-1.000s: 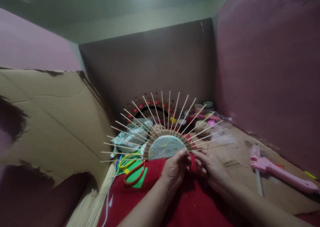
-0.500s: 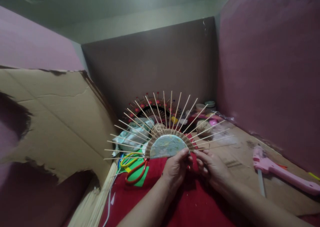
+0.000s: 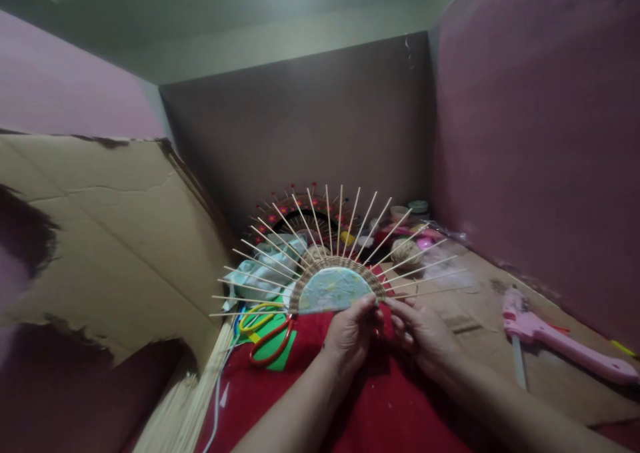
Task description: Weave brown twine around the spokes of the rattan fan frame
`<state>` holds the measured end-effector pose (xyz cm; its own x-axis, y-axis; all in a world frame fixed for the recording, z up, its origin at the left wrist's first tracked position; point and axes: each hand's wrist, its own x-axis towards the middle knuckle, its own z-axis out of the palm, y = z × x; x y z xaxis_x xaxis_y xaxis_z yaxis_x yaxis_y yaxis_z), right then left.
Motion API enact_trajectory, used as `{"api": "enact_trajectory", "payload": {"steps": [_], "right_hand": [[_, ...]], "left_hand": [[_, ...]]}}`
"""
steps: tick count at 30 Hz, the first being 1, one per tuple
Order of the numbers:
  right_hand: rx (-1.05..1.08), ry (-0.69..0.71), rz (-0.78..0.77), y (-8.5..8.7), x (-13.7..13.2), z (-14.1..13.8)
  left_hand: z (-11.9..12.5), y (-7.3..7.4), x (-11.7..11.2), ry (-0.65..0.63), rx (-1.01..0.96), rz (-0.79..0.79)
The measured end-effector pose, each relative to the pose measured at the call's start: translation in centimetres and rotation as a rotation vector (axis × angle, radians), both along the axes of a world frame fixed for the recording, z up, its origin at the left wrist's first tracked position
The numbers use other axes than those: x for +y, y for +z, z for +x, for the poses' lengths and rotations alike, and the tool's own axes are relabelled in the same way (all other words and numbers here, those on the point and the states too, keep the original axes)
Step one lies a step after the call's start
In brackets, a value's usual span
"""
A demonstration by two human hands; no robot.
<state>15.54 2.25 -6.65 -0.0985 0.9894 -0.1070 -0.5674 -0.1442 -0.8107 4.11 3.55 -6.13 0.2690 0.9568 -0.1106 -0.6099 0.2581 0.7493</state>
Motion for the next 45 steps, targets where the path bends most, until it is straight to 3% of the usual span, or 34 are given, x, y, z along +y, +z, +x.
{"api": "enact_trajectory", "payload": {"steps": [16,45], "right_hand": [[-0.016,0.043,0.013,0.11,-0.21,0.21],[-0.005,0.041,-0.037,-0.21,-0.06,0.21]], "left_hand": [[-0.03,0.24,-0.01,-0.019,-0.040,-0.032],[-0.28,-0.02,0.06,-0.013,0.085,0.023]]}}
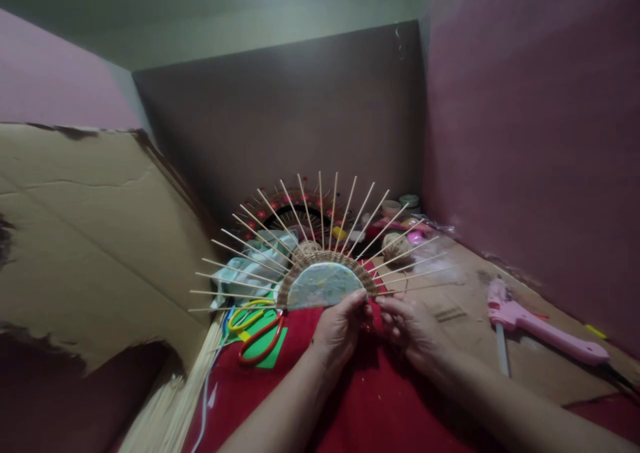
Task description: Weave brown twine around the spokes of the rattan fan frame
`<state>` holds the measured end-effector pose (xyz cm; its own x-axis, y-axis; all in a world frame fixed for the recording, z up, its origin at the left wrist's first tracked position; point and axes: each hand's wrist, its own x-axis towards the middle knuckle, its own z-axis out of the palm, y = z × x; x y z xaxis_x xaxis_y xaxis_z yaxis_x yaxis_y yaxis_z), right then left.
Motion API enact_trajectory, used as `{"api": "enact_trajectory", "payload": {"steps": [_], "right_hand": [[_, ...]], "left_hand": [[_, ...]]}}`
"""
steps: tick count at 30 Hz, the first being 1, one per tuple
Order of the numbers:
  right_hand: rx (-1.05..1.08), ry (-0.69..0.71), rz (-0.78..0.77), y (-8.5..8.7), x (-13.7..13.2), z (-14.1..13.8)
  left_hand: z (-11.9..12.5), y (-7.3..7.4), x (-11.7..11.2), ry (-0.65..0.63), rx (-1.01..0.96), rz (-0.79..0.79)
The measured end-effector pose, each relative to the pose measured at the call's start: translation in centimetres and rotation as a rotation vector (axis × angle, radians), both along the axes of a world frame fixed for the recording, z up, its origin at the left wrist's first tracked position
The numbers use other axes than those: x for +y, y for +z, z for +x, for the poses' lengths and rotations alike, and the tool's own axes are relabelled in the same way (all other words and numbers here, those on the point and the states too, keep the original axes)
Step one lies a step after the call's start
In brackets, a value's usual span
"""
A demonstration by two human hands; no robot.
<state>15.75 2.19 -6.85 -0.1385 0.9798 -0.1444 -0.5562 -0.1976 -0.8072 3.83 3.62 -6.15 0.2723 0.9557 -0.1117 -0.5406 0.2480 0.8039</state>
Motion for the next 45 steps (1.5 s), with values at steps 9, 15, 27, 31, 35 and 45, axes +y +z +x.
{"api": "enact_trajectory", "payload": {"steps": [9,15,27,31,35,45], "right_hand": [[-0.019,-0.043,-0.045,0.04,-0.09,0.10],[-0.004,-0.028,-0.059,0.22,-0.21,0.09],[-0.008,-0.006,-0.110,-0.42,-0.16,0.47],[-0.025,-0.001,-0.101,-0.74,-0.05,0.63],[-0.053,-0.013,-0.103,-0.59,-0.11,0.60],[-0.042,-0.043,-0.130,-0.38,-0.20,0.42]], "left_hand": [[0.22,0.04,-0.17,0.027,0.045,0.007],[0.31,-0.09,-0.13,0.023,0.033,0.011],[0.13,-0.43,-0.04,0.039,0.070,-0.004],[0.13,-0.46,-0.01,0.051,0.082,-0.002],[0.13,-0.42,-0.01,0.035,0.085,-0.011],[0.04,-0.56,0.08,0.051,0.081,0.022]]}}
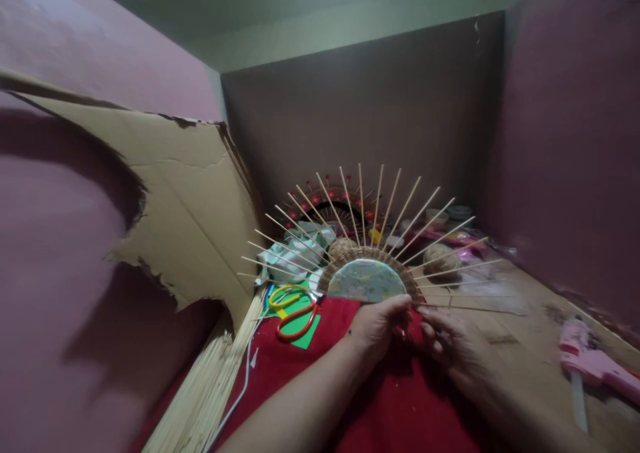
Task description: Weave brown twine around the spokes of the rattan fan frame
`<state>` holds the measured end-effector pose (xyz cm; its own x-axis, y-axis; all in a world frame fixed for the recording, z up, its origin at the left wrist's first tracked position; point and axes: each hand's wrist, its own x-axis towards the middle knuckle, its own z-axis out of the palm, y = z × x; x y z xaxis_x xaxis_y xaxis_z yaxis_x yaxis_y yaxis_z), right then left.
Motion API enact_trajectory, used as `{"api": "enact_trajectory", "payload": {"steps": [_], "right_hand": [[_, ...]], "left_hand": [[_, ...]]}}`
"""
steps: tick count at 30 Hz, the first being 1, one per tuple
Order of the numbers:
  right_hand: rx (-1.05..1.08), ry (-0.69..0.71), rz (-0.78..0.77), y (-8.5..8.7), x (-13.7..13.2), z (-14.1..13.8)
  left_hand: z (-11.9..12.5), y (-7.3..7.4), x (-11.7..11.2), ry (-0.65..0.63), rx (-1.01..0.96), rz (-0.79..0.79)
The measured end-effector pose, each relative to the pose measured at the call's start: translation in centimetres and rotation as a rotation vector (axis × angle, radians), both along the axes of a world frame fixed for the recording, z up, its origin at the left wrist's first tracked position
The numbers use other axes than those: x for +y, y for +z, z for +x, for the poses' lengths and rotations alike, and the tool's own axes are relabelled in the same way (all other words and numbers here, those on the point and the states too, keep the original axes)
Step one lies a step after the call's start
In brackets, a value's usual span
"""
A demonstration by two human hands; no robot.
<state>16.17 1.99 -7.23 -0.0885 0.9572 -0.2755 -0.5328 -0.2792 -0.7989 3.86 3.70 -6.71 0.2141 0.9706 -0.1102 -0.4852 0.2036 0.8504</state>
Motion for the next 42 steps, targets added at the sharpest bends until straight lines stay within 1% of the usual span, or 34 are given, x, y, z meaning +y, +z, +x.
{"api": "enact_trajectory", "payload": {"steps": [3,8,12,17,20,26,31,34,38,42], "right_hand": [[0.002,0.019,0.007,0.03,0.04,-0.10],[0.010,0.012,0.022,0.07,0.16,-0.22],[0.009,-0.007,0.001,-0.08,0.22,-0.31],[0.017,-0.003,0.018,0.10,0.25,-0.49],[0.024,-0.013,0.005,0.26,0.19,-0.51],[0.034,0.033,0.038,0.35,0.13,-0.45],[0.049,0.034,0.068,0.41,0.08,-0.45],[0.053,0.030,0.053,0.46,0.03,-0.50],[0.043,0.010,0.031,0.58,-0.02,-0.57],[0.051,0.019,0.059,0.79,-0.18,-0.56]], "left_hand": [[0.02,0.23,-0.06,0.027,-0.020,0.006],[0.04,0.50,-0.13,0.054,0.003,0.020],[-0.03,0.58,-0.08,0.020,-0.003,0.032],[-0.18,0.60,0.06,-0.020,0.011,0.036],[-0.27,0.55,0.15,-0.019,0.023,0.057],[-0.34,0.35,0.29,-0.034,0.045,0.068],[-0.33,0.11,0.39,-0.029,0.032,0.063],[-0.32,0.04,0.35,-0.024,0.025,0.073],[-0.34,0.20,0.33,-0.032,0.010,0.041],[-0.47,0.60,0.34,-0.033,-0.045,0.008]]}}
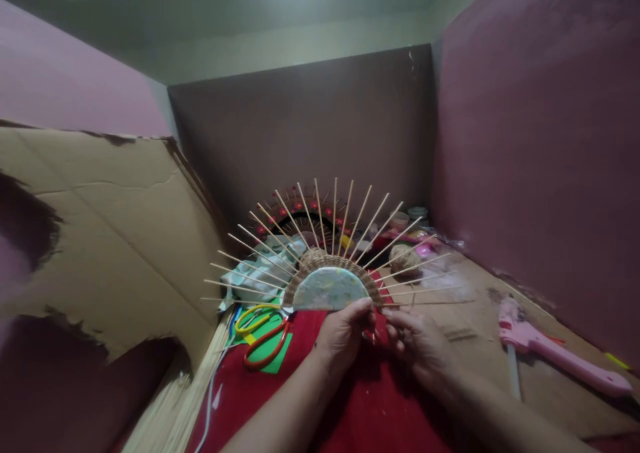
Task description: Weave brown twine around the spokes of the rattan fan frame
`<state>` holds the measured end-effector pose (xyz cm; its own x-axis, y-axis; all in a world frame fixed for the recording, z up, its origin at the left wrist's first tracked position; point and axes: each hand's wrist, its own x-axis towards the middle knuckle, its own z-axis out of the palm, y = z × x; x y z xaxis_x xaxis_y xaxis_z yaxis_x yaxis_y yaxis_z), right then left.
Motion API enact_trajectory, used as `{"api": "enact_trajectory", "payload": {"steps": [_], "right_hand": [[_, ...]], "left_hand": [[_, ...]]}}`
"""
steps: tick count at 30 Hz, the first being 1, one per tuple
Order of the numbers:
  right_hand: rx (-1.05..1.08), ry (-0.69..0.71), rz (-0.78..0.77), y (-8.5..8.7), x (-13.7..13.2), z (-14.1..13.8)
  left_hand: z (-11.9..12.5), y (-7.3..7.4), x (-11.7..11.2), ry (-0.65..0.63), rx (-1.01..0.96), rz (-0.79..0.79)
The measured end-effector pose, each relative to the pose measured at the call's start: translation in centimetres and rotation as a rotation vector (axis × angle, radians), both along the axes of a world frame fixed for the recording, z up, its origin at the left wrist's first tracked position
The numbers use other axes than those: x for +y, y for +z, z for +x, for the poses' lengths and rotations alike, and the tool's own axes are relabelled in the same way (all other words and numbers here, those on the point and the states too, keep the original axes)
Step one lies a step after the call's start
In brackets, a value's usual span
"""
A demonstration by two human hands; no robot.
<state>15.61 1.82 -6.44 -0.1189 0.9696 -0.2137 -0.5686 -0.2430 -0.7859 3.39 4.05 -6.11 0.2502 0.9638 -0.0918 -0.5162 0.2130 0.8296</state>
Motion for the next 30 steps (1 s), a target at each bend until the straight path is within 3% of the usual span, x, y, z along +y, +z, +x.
{"api": "enact_trajectory", "payload": {"steps": [7,30], "right_hand": [[0.007,0.008,0.043,0.31,-0.33,0.02],[-0.010,0.048,0.106,0.54,-0.45,0.02]], "left_hand": [[-0.05,0.42,0.00,0.004,-0.104,-0.061],[-0.02,0.49,0.15,-0.007,-0.133,-0.086]]}}
